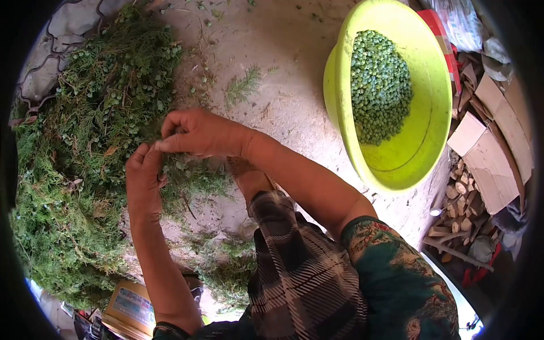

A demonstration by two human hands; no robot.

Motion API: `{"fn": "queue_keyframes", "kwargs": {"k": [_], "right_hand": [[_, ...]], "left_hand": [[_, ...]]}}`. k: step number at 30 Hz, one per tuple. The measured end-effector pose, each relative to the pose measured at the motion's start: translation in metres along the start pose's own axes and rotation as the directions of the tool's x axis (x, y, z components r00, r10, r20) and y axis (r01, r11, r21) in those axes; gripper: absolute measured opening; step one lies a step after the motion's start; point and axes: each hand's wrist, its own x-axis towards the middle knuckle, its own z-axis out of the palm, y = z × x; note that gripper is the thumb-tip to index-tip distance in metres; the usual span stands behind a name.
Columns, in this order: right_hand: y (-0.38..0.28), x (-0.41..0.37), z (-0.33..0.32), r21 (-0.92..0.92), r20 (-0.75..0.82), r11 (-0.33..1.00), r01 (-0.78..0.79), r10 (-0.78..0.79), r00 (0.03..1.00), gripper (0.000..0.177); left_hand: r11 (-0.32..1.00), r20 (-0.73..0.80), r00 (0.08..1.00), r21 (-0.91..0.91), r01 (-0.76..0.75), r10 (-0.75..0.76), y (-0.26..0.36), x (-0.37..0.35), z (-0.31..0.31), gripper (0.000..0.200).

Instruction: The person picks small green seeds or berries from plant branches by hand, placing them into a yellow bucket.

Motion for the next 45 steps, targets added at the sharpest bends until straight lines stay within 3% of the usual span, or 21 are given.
{"fn": "queue_keyframes", "kwargs": {"k": [2,3,5,7,8,9,10,14,17,19,20,22,26,28,31,32,35,37,38,40,45], "right_hand": [[0.0,-0.003,0.002,0.349,-0.005,0.925,-0.149,0.161,0.987,0.022],[0.001,-0.004,0.004,0.352,-0.006,0.924,-0.148,0.16,0.987,0.022],[0.003,-0.005,0.007,0.664,0.013,0.737,-0.122,0.152,0.988,0.016],[0.011,-0.005,0.003,0.751,-0.041,0.659,-0.041,0.108,0.993,0.015],[0.013,-0.004,0.002,0.822,-0.098,0.569,0.041,0.069,0.993,0.015],[0.008,-0.007,0.002,0.799,-0.202,0.594,0.09,0.125,0.971,0.018],[0.01,-0.009,-0.001,0.801,-0.201,0.592,0.09,0.124,0.972,0.018],[0.008,-0.023,-0.008,0.744,-0.312,0.656,0.126,0.176,0.934,0.025],[0.0,-0.035,0.01,0.626,-0.247,0.78,-0.01,0.21,0.946,0.025],[-0.004,-0.032,0.026,0.493,-0.182,0.857,-0.15,0.271,0.945,0.027],[-0.003,-0.028,0.029,0.495,-0.186,0.856,-0.149,0.272,0.944,0.027],[-0.001,-0.021,0.035,0.548,-0.122,0.826,-0.134,0.237,0.964,0.03],[-0.001,-0.014,0.035,0.631,-0.071,0.754,-0.18,0.288,0.955,0.03],[0.0,-0.013,0.036,0.619,-0.071,0.757,-0.209,0.318,0.945,0.023],[0.0,-0.018,0.037,0.618,0.073,0.753,-0.227,0.232,0.97,0.019],[0.0,-0.022,0.038,0.619,0.073,0.752,-0.227,0.233,0.97,0.019],[0.0,-0.03,0.038,0.691,0.111,0.703,-0.169,0.128,0.986,0.017],[0.001,-0.031,0.034,0.776,0.008,0.624,-0.087,0.127,0.992,0.022],[0.0,-0.03,0.032,0.778,0.007,0.623,-0.083,0.123,0.992,0.022],[-0.004,-0.029,0.028,0.629,-0.149,0.778,-0.007,0.129,0.98,0.029],[-0.009,-0.025,0.03,0.457,-0.177,0.881,-0.119,0.222,0.959,0.029]], "left_hand": [[0.997,-0.034,0.999,-0.082,0.013,-0.015,0.003,-0.004,0.004,0.013],[0.984,-0.058,0.998,-0.179,0.003,-0.013,0.003,-0.006,0.007,0.013],[0.962,-0.083,0.996,-0.273,-0.008,-0.016,0.0,-0.004,0.004,0.013],[0.909,0.116,0.993,-0.414,0.043,0.005,-0.01,0.003,-0.007,0.012],[0.91,0.116,0.993,-0.413,0.045,0.004,-0.009,0.003,-0.005,0.012],[0.889,0.056,0.998,-0.456,0.038,-0.014,-0.008,0.002,-0.003,0.013],[0.867,-0.005,0.999,-0.497,0.027,-0.034,-0.007,0.002,-0.002,0.015],[0.827,-0.048,0.998,-0.56,-0.055,0.033,-0.012,0.007,-0.004,0.018],[0.819,-0.15,0.988,-0.57,-0.068,-0.022,-0.007,0.006,0.002,0.021],[0.862,-0.203,0.978,-0.486,-0.143,0.048,-0.007,0.004,0.008,0.021],[0.863,-0.2,0.979,-0.485,-0.14,0.046,-0.007,0.002,0.01,0.021],[0.938,-0.243,0.954,-0.254,-0.236,0.175,-0.008,-0.003,0.013,0.019],[0.956,-0.351,0.92,-0.16,-0.244,0.176,-0.006,-0.009,0.02,0.017],[0.926,-0.332,0.893,-0.116,-0.359,0.305,-0.013,-0.006,0.015,0.017],[0.957,-0.429,0.881,-0.106,-0.269,0.2,-0.014,-0.002,0.017,0.017],[0.958,-0.429,0.881,-0.105,-0.268,0.199,-0.015,0.003,0.01,0.017],[0.928,-0.405,0.914,-0.327,-0.181,0.035,-0.017,0.017,-0.011,0.017],[0.83,-0.235,0.971,-0.548,-0.101,-0.037,-0.014,0.014,-0.015,0.015],[0.833,-0.234,0.972,-0.544,-0.102,-0.034,-0.012,0.012,-0.016,0.015],[0.738,-0.072,0.996,-0.675,-0.015,-0.045,-0.012,0.006,-0.016,0.013],[0.765,-0.135,0.991,-0.637,-0.091,0.006,-0.02,-0.001,-0.008,0.018]]}}
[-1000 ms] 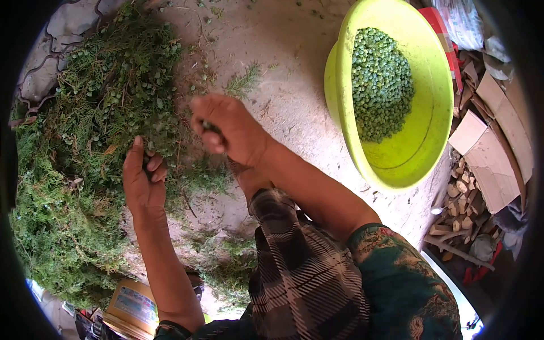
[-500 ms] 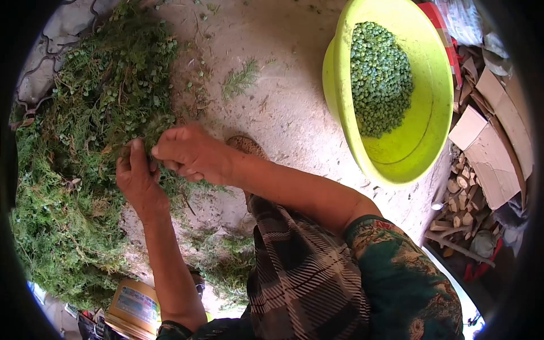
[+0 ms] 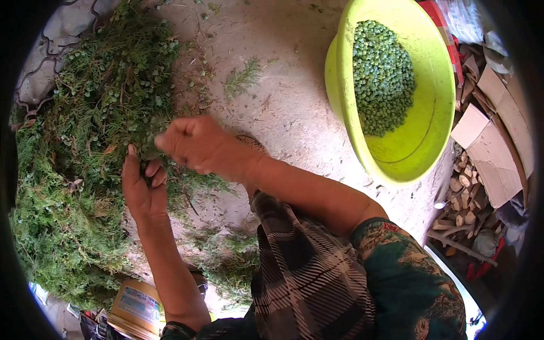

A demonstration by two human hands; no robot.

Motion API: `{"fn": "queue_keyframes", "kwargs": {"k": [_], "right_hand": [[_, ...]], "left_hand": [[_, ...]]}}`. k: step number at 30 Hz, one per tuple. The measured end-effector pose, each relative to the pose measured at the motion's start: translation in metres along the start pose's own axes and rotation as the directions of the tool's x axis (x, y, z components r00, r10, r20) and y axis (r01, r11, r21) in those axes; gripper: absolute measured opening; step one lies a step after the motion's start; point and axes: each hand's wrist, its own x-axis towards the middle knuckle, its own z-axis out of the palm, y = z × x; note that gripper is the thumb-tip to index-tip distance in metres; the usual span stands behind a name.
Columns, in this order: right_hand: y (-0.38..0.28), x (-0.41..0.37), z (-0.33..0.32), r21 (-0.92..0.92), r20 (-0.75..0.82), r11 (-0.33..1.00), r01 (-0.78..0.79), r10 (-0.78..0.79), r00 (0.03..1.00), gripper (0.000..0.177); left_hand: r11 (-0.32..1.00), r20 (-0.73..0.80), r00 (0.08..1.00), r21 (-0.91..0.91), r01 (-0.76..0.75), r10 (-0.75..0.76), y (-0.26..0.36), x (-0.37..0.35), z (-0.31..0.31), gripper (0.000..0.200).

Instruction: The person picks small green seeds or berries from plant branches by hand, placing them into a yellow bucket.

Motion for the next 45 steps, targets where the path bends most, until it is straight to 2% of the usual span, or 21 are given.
{"fn": "queue_keyframes", "kwargs": {"k": [3,5,7,9,11,14,16,17,21,23,25,27,29,32,34,35,37,39,42,44,45], "right_hand": [[0.019,0.003,0.009,-0.02,0.052,0.996,0.087,-0.085,0.995,0.026],[0.019,0.0,0.014,0.13,0.074,0.991,0.037,-0.047,0.996,0.037],[0.015,-0.001,0.015,0.164,0.092,0.986,0.027,-0.043,0.995,0.041],[0.016,0.003,0.011,0.195,0.11,0.981,0.016,-0.038,0.993,0.046],[0.022,0.011,0.005,0.05,0.078,0.996,0.069,-0.073,0.994,0.045],[0.017,0.012,0.001,-0.017,0.122,0.996,0.083,-0.081,0.989,0.049],[0.019,0.014,0.004,-0.033,0.102,0.988,0.149,-0.145,0.984,0.051],[0.02,0.014,0.006,-0.051,0.085,0.975,0.215,-0.21,0.974,0.054],[0.023,0.017,0.0,0.005,0.145,0.985,0.172,-0.171,0.975,0.046],[0.021,0.019,-0.002,-0.26,0.069,0.956,0.131,-0.117,0.991,0.039],[0.019,0.018,-0.001,-0.263,0.061,0.96,0.097,-0.083,0.995,0.038],[0.013,0.016,0.0,-0.263,0.053,0.963,0.062,-0.05,0.997,0.037],[0.006,0.011,0.0,-0.085,0.132,0.991,-0.1,0.111,0.985,0.033],[0.012,0.013,-0.005,0.024,0.184,0.98,-0.198,0.191,0.964,0.03],[0.012,0.011,-0.006,0.041,0.252,0.972,-0.23,0.213,0.944,0.029],[0.012,0.009,-0.007,0.054,0.317,0.964,-0.259,0.23,0.92,0.028],[0.015,0.002,-0.003,0.106,0.344,0.944,-0.314,0.261,0.902,0.029],[0.019,0.0,-0.004,0.156,0.373,0.917,-0.368,0.29,0.881,0.03],[0.026,0.0,-0.008,0.211,0.357,0.942,-0.263,0.177,0.917,0.033],[0.021,-0.004,-0.005,0.226,0.17,0.959,-0.172,0.135,0.976,0.035],[0.021,-0.003,-0.009,0.224,0.171,0.959,-0.171,0.134,0.976,0.035]], "left_hand": [[0.999,-0.013,1.0,-0.044,-0.004,0.004,-0.002,-0.008,0.01,0.017],[0.996,-0.001,1.0,-0.088,0.024,-0.025,-0.002,-0.01,0.012,0.018],[0.963,0.121,0.979,-0.198,0.185,-0.163,-0.003,-0.011,0.009,0.02],[0.95,0.121,0.968,-0.198,0.243,-0.222,-0.003,-0.009,0.007,0.02],[0.933,0.122,0.952,-0.2,0.299,-0.28,-0.004,-0.009,0.007,0.021],[0.885,0.109,0.928,-0.278,0.373,-0.357,-0.002,-0.01,0.006,0.021],[0.896,0.095,0.914,-0.181,0.406,-0.394,0.002,-0.009,0.006,0.019],[0.895,0.095,0.914,-0.181,0.406,-0.395,0.001,-0.009,0.004,0.019],[0.96,0.052,0.96,-0.017,0.278,-0.277,-0.001,-0.012,0.002,0.022],[0.972,0.063,0.971,0.062,0.227,-0.23,-0.004,-0.016,0.006,0.022],[0.986,-0.055,0.994,0.133,0.099,-0.092,-0.006,-0.022,0.015,0.013],[0.982,-0.063,0.995,0.164,0.092,-0.082,-0.006,-0.023,0.014,0.014],[0.977,-0.069,0.995,0.194,0.085,-0.073,-0.006,-0.023,0.013,0.014],[0.967,-0.077,0.995,0.243,0.075,-0.058,-0.005,-0.021,0.013,0.014],[0.971,-0.103,0.969,0.059,0.231,-0.224,0.0,-0.016,0.013,0.013],[0.971,-0.103,0.969,0.059,0.231,-0.224,0.002,-0.011,0.006,0.013],[0.938,0.056,0.95,-0.145,0.314,-0.309,0.002,0.001,-0.012,0.012],[0.92,0.024,0.942,-0.208,0.332,-0.334,0.008,0.002,-0.009,0.012],[0.898,0.097,0.943,-0.286,0.333,-0.319,0.014,0.004,-0.014,0.013],[0.892,0.107,0.942,-0.305,0.334,-0.317,0.017,0.003,-0.017,0.016],[0.892,0.108,0.943,-0.306,0.332,-0.315,0.018,0.002,-0.016,0.016]]}}
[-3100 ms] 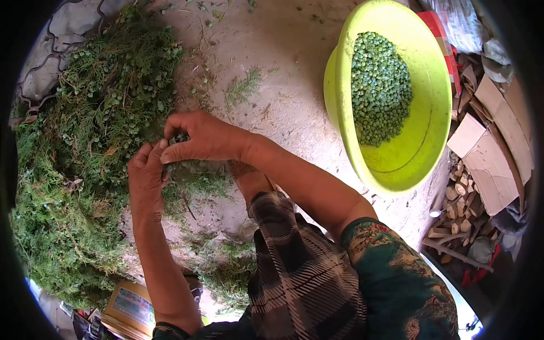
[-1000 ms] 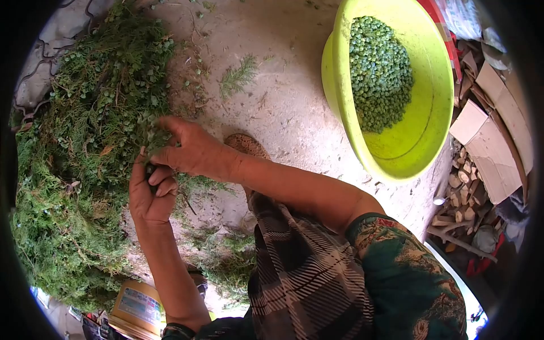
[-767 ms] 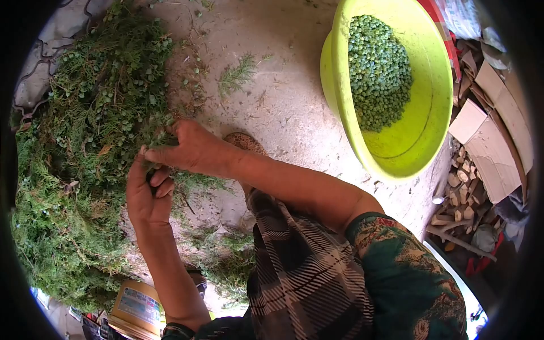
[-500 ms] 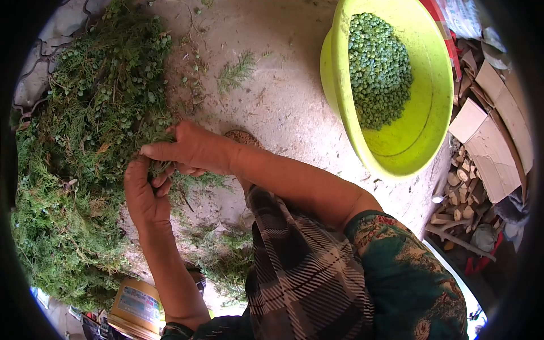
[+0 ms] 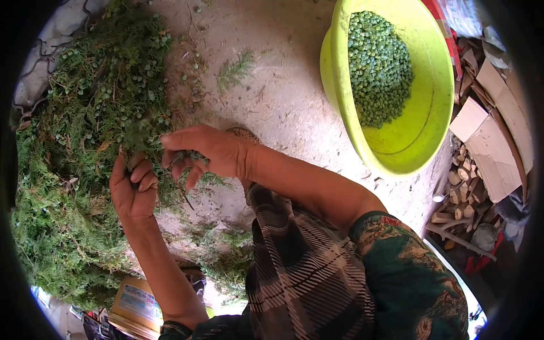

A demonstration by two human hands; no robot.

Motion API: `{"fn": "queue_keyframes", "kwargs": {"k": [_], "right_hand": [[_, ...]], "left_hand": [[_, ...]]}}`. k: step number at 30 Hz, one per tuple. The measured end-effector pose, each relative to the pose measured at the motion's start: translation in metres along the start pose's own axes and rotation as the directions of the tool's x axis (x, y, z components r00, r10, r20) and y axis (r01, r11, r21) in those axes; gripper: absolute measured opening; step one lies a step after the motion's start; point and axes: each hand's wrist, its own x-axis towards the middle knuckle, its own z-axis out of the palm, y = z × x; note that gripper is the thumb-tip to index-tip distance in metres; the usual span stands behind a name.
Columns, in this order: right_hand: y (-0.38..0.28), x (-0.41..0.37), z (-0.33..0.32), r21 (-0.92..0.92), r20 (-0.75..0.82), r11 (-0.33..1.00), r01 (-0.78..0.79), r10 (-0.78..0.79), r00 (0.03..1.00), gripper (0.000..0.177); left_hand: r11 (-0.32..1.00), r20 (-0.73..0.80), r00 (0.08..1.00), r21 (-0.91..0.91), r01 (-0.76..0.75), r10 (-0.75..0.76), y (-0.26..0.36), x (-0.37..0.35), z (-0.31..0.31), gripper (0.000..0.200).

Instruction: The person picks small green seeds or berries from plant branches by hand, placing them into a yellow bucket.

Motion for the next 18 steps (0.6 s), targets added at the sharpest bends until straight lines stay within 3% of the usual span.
{"fn": "queue_keyframes", "kwargs": {"k": [2,3,5,9,11,15,18], "right_hand": [[-0.001,0.003,-0.015,0.079,-0.04,0.995,-0.067,0.07,0.997,0.039],[-0.001,0.006,-0.02,0.079,-0.039,0.995,-0.066,0.069,0.997,0.039],[0.0,0.01,-0.024,0.091,0.014,0.996,0.017,-0.019,1.0,0.046],[-0.005,0.006,-0.015,0.206,0.025,0.974,0.092,-0.099,0.995,0.051],[-0.005,0.008,-0.012,0.356,0.057,0.928,0.109,-0.138,0.989,0.052],[-0.008,0.005,-0.009,0.371,0.083,0.922,0.109,-0.15,0.985,0.051],[-0.013,-0.001,-0.004,0.413,-0.004,0.904,0.108,-0.117,0.993,0.044]], "left_hand": [[0.977,0.046,0.995,0.188,-0.097,0.09,-0.002,-0.006,0.006,0.016],[0.977,0.047,0.995,0.188,-0.098,0.091,-0.004,-0.01,0.01,0.016],[0.927,0.007,0.972,0.3,-0.224,0.233,-0.009,-0.018,0.017,0.017],[0.912,0.079,0.968,0.325,-0.25,0.237,-0.005,-0.022,0.014,0.018],[0.907,0.084,0.963,0.325,-0.269,0.255,-0.003,-0.022,0.01,0.019],[0.918,0.077,0.962,0.288,-0.273,0.262,0.0,-0.023,0.004,0.019],[0.914,0.077,0.963,0.303,-0.271,0.26,0.002,-0.024,0.001,0.019]]}}
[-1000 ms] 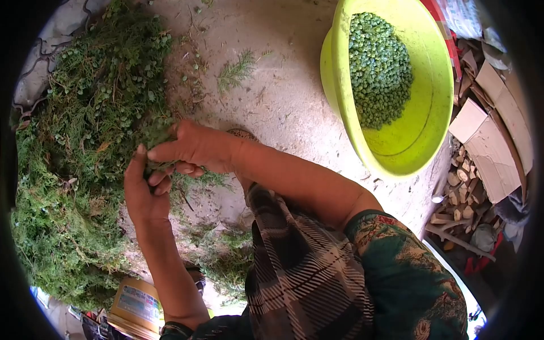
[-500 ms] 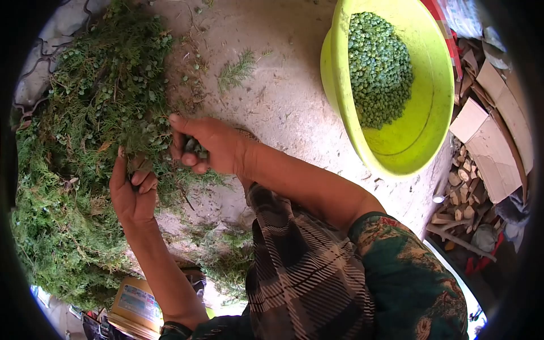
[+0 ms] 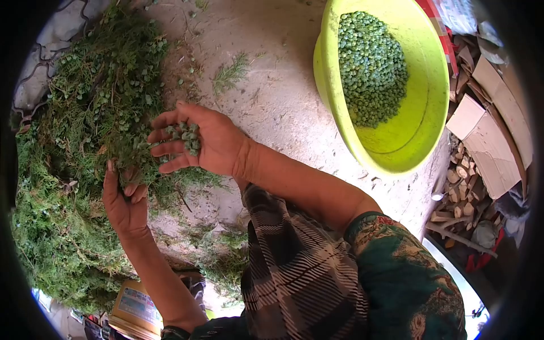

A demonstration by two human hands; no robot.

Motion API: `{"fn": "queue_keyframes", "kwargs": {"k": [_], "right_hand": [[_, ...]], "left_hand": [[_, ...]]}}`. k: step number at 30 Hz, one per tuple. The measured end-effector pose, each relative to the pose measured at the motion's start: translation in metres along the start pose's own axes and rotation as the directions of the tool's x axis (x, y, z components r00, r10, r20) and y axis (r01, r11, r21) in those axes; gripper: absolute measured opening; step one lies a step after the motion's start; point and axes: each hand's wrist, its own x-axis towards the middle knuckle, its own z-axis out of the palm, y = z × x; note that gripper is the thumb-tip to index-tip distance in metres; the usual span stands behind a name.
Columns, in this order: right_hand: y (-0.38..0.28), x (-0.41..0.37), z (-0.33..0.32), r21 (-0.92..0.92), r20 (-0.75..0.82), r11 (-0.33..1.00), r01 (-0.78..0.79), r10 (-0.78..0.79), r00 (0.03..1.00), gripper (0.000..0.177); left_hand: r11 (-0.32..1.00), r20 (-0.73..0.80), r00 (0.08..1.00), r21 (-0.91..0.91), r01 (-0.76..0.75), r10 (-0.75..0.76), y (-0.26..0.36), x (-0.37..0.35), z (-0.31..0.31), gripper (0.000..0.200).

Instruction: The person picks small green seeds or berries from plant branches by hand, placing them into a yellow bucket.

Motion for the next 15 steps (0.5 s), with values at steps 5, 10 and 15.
{"fn": "queue_keyframes", "kwargs": {"k": [5,10,15], "right_hand": [[-0.055,-0.054,0.042,-0.013,0.057,0.992,0.126,-0.125,0.991,0.025],[-0.126,-0.125,0.06,-0.945,0.198,-0.06,0.322,-0.888,0.414,0.018],[-0.101,-0.129,0.033,-0.651,0.602,-0.724,-0.227,-0.675,0.426,0.03]], "left_hand": [[1.0,-0.028,0.999,-0.007,0.024,-0.024,-0.003,-0.001,-0.005,0.016],[0.998,0.021,0.999,0.054,-0.035,0.034,0.002,-0.013,0.0,0.012],[0.964,0.183,0.98,0.236,-0.121,0.078,-0.002,-0.016,0.002,0.017]]}}
